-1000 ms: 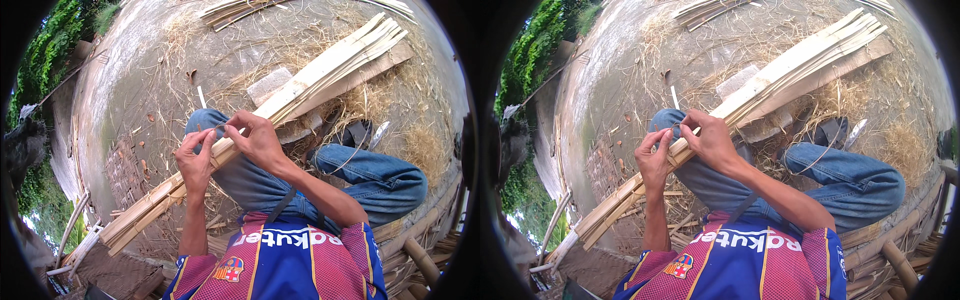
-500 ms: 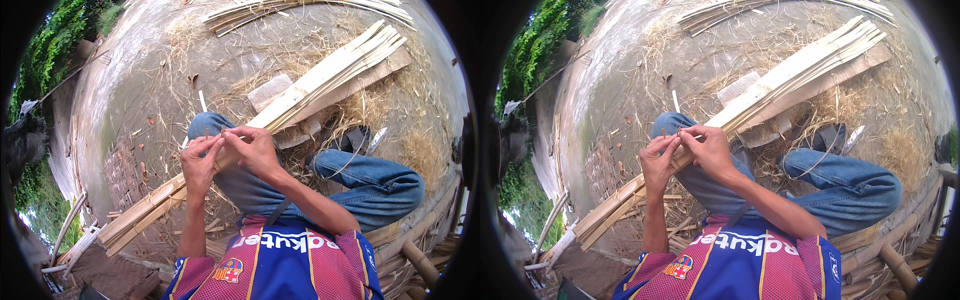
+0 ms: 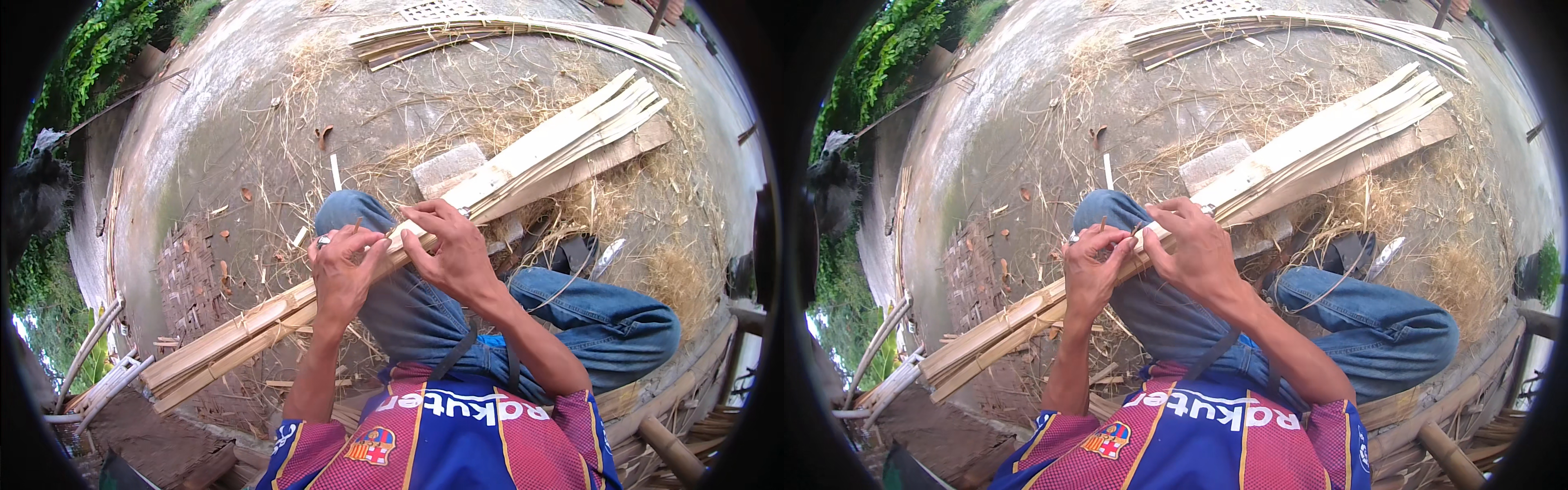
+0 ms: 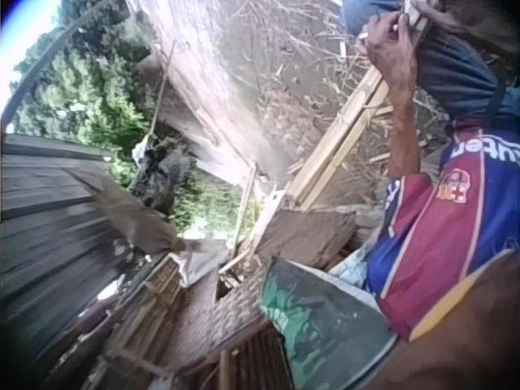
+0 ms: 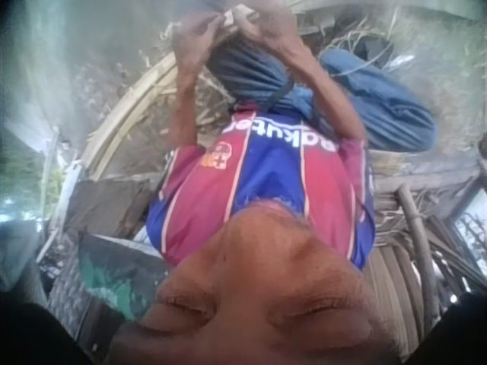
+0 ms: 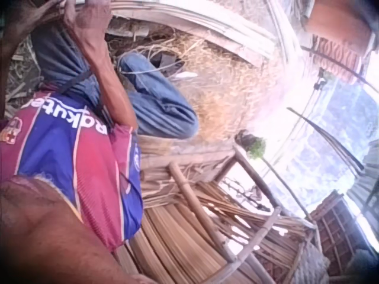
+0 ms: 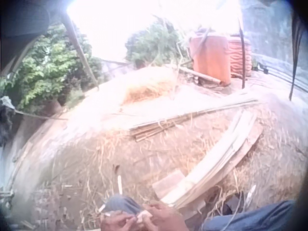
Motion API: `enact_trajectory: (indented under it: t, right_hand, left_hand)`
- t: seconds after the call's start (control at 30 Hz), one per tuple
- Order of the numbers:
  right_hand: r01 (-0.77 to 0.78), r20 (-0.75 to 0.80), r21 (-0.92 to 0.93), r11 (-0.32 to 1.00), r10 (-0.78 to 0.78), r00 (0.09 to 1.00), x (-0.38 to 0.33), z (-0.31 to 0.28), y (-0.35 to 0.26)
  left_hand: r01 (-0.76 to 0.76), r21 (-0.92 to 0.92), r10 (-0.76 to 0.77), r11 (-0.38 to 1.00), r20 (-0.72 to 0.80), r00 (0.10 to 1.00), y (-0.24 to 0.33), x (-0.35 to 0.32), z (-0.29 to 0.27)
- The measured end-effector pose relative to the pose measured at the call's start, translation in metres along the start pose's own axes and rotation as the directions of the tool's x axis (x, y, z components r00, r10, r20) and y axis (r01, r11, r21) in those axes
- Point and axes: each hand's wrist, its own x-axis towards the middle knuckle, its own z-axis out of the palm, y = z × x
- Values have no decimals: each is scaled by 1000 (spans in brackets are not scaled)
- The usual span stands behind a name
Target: The person sits on the ground and bundles thin bamboo strips together using a thin cord. They align the strips, wrap the cord around them multiple times, and tie knots to secure the bundle.
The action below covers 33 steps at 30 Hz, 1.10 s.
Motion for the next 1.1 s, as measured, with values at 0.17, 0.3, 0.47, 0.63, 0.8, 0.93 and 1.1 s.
enact_trajectory:
  t: [0.17,0.3,0.47,0.63,0.8,0.93,1.1]
  right_hand:
    - [486,256,-228,844,-429,866,23,-10,11]
    - [476,457,-274,836,-322,829,29,-13,3]
    - [529,419,-340,777,-379,825,20,3,1]
    - [620,270,-266,738,-560,783,29,4,11]
    - [527,308,-234,817,-452,837,27,3,16]
    - [415,370,-276,867,-303,878,21,-1,6]
    - [416,303,-135,899,-362,881,12,12,10]
  left_hand:
    - [-159,115,164,980,-31,986,2,-1,1]
    - [-220,87,216,972,49,975,-4,-3,-3]
    - [-279,114,274,953,64,960,-6,-1,-4]
    - [-194,8,193,981,64,979,5,1,-10]
    - [-108,-108,128,988,199,972,-6,8,-39]
    - [-239,-4,234,971,227,945,-11,9,-36]
    - [-200,-33,198,979,362,911,-4,18,-47]
